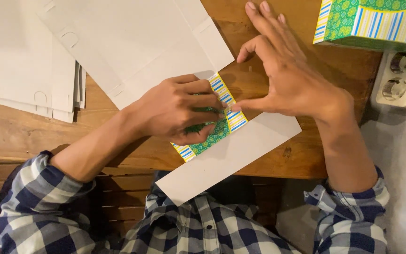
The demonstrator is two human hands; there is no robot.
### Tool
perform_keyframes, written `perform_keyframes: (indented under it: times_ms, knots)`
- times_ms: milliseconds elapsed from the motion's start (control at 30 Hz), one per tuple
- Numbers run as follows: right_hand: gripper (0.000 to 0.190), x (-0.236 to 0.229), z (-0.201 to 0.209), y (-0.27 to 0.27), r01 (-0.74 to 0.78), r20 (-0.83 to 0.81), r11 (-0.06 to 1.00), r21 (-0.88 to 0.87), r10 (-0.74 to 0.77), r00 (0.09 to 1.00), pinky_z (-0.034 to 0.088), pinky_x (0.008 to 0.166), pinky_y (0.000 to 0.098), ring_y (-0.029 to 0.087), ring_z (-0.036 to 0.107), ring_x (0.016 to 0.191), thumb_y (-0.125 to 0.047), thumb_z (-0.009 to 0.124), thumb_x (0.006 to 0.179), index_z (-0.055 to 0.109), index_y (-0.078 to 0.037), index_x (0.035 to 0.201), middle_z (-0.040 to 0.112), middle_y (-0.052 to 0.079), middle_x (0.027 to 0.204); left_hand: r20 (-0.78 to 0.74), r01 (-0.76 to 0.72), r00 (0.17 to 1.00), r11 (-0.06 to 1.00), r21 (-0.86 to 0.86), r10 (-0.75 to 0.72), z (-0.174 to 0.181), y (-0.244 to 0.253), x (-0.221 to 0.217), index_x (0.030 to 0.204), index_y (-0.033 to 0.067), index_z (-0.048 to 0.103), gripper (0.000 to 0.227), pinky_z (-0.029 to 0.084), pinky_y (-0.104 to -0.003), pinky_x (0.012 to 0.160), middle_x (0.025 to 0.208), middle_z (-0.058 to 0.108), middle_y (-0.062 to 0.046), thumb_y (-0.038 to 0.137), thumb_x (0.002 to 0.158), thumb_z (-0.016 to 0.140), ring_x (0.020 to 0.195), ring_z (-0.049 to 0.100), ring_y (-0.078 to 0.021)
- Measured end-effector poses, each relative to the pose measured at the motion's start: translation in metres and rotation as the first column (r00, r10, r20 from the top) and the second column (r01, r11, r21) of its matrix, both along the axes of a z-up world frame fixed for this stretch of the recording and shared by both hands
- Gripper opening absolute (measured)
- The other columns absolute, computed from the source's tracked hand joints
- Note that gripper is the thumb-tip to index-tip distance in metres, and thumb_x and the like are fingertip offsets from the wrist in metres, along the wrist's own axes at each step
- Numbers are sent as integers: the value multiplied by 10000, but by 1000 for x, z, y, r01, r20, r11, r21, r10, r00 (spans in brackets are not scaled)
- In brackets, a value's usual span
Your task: Assembling patterned cardboard boxes by folding and tucking flaps.
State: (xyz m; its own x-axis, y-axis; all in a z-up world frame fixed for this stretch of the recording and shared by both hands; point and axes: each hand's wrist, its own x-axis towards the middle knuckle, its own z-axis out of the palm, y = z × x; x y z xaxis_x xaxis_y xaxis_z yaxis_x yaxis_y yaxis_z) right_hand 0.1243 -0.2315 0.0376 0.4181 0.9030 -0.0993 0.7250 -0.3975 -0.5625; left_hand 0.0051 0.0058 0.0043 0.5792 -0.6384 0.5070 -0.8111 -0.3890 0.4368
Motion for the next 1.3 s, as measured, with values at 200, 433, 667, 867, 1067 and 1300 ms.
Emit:
perform_keyframes:
  times_ms: [200,433,667,867,1067,1300]
  knots:
    - [936,-2,8,-5,-80,-41,991,-110,76,996,-36,1292,571,427,-107,1575,-526,963,634,426,-80,1258,-48,272,1700,-126,-38,991,999,-4,37,15,4,-5,982,57,783,224,489,-446,855,1130,694,-93,239,980,652,1037,610,-314]
    - [1152,-5,10,-5,-118,-95,990,-84,110,989,-117,1228,651,501,-181,1531,-569,989,539,360,-92,1379,-113,328,1665,-316,-389,853,909,147,416,39,20,-37,1371,15,542,634,487,-475,968,1275,577,-193,483,976,704,1139,569,-333]
    - [1075,-14,11,-5,-149,-9,987,-66,149,989,-35,1231,694,524,-114,1545,-469,1009,572,346,-97,1331,-72,305,1674,-431,-478,793,878,-3,430,34,29,-91,1070,15,645,276,397,-349,799,903,599,-71,264,976,717,848,505,-226]
    - [351,-7,16,-3,-61,38,996,66,59,998,101,1273,599,392,198,1568,-165,619,912,601,64,1177,307,244,1663,-514,-444,797,886,-138,319,16,41,-129,1051,94,697,269,525,-304,1011,1068,768,-32,-64,838,743,1075,729,-160]
    - [259,-11,3,6,141,121,939,314,-187,975,481,1048,462,346,600,1270,-56,754,999,569,23,835,671,195,1327,-254,-318,918,948,-14,304,35,-5,-120,971,123,749,87,531,-363,944,1005,790,-22,124,898,797,953,737,-165]
    - [337,-17,7,10,217,154,937,275,-266,952,480,1004,501,351,509,1359,-98,596,1018,584,27,1330,552,163,1462,-381,-238,877,954,184,292,50,-26,-80,1337,76,575,817,334,-605,1152,1428,548,-169,744,888,434,1330,535,-329]
